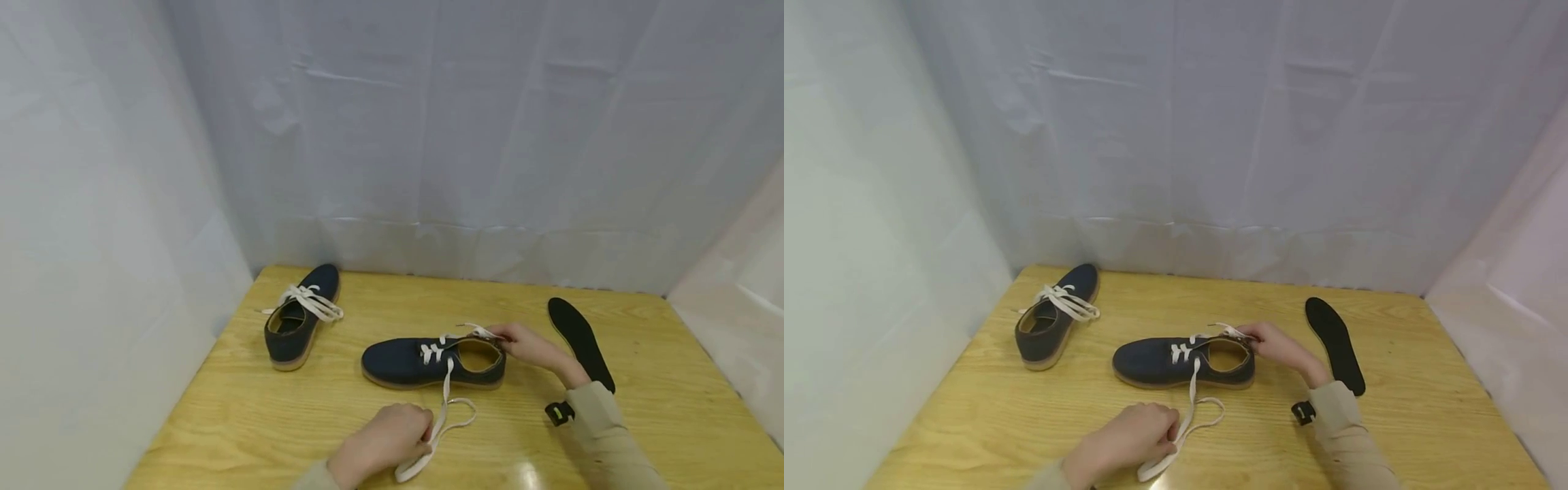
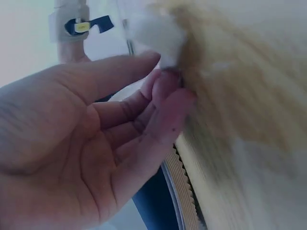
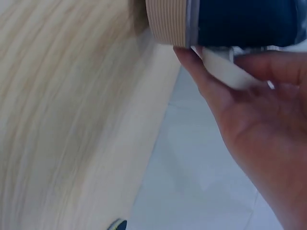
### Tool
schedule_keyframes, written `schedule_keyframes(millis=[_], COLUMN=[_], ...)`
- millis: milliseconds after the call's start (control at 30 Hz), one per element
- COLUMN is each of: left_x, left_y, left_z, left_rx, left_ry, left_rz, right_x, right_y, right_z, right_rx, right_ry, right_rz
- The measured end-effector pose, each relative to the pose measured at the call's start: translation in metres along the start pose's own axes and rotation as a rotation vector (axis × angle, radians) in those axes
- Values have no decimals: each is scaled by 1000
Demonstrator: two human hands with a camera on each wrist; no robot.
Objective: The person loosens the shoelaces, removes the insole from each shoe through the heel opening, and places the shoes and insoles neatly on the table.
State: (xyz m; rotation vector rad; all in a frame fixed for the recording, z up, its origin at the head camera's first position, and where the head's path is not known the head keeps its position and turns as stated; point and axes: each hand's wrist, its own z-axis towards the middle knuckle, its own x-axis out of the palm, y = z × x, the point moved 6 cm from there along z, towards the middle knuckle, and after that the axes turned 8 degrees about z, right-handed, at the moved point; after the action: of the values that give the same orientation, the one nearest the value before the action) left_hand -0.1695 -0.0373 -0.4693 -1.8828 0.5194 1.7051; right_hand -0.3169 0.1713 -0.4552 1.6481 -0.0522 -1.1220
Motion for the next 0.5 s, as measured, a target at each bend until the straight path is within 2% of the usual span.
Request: schedule_keyframes(millis=[133, 233, 333, 433, 500], left_x=[2, 2, 1, 1, 1], left_y=[-2, -6, -4, 7, 18], left_z=[6, 8, 8, 10, 11], left_rx=[-18, -21, -17, -79, -154], left_ry=[-1, -14, -68, -145, -205], left_rz=[4, 63, 100, 51, -34], right_x=[2, 4, 9, 16, 21], right_y=[2, 5, 9, 12, 13], right_z=[-9, -15, -21, -26, -31], right_rx=[-45, -59, -62, -59, -43], right_ry=[78, 128, 166, 187, 185], right_rz=[14, 18, 37, 62, 80])
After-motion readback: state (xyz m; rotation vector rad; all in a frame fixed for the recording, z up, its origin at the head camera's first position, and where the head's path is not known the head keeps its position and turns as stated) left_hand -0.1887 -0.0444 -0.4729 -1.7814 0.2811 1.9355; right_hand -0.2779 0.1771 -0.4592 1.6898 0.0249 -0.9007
